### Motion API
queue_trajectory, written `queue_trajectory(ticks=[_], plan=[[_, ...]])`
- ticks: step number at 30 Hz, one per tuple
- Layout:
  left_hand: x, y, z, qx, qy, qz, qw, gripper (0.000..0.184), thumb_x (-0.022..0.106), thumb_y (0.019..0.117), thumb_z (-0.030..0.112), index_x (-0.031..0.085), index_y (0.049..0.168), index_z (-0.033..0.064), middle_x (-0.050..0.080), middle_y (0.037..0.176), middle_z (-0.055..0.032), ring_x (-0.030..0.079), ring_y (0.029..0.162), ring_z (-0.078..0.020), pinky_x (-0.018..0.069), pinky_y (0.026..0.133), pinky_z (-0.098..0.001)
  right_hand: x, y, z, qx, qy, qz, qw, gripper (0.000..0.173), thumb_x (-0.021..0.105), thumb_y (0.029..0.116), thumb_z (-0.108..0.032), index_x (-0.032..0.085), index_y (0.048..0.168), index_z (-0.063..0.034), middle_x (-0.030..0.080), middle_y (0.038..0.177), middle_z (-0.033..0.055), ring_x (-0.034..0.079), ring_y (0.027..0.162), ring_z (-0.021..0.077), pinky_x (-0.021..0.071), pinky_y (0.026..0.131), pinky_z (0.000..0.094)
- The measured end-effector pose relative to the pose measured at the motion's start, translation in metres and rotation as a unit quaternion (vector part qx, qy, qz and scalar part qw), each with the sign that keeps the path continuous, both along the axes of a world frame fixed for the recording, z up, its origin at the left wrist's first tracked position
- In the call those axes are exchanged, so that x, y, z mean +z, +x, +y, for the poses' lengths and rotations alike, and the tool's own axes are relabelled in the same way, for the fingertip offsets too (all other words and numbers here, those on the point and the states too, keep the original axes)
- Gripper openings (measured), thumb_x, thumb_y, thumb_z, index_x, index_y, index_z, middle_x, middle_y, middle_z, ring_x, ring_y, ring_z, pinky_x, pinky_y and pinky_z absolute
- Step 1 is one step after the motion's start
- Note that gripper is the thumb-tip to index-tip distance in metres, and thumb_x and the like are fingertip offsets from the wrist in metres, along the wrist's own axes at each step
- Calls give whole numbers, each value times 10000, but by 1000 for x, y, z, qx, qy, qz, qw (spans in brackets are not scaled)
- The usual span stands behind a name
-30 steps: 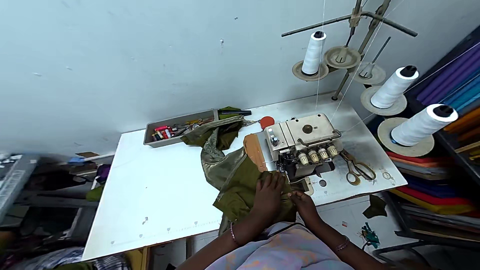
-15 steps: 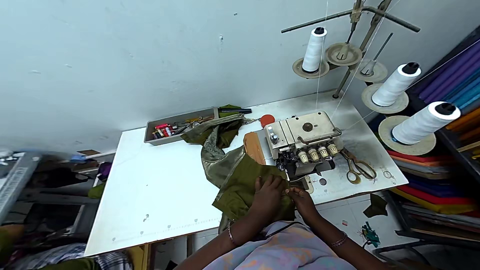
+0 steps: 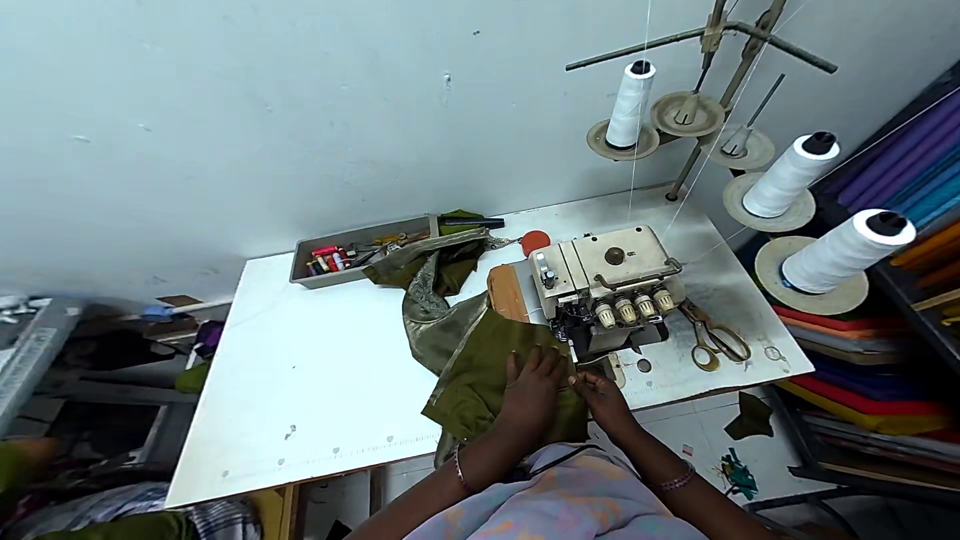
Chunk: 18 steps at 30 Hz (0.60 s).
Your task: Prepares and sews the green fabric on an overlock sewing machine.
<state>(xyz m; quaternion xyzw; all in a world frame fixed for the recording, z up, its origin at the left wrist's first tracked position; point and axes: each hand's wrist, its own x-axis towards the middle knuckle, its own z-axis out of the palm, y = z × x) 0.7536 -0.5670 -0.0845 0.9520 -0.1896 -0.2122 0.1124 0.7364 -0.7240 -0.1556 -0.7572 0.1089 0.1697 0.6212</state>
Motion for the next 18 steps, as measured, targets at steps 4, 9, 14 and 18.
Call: queue_trajectory(ticks=[4,9,14,18], plan=[[-3,-2,2,-31,-6,-19,999,428,475,1067,124,546,1487,166,441,1606,5,279,1544,-286,156,1166,-704,0,3,-2,17,-14,-4,1000,221,566,1057,-152,685,1029,32,657,898,102,606,824,134,507,803,331],[-1,-3,1,-26,0,-16,1000,439,474,1068,113,532,1499,177,444,1605,10,250,1558,-280,138,1174,-708,4,7,-7,47,-22,-3,999,221,568,1058,-157,682,1048,31,663,916,105,611,830,133,509,807,328],[2,-3,0,-32,13,-13,999,462,475,1058,84,528,1504,192,445,1604,10,260,1554,-278,146,1174,-698,6,10,-11,66,-22,2,998,226,557,1064,-154,678,1081,36,672,937,110,623,841,128,519,818,317],[4,-1,-1,-33,31,1,999,495,469,1053,68,488,1532,195,396,1634,16,218,1567,-276,134,1179,-697,6,12,-15,84,-19,-6,996,207,555,1062,-138,668,1044,35,647,882,88,602,791,105,512,780,288]])
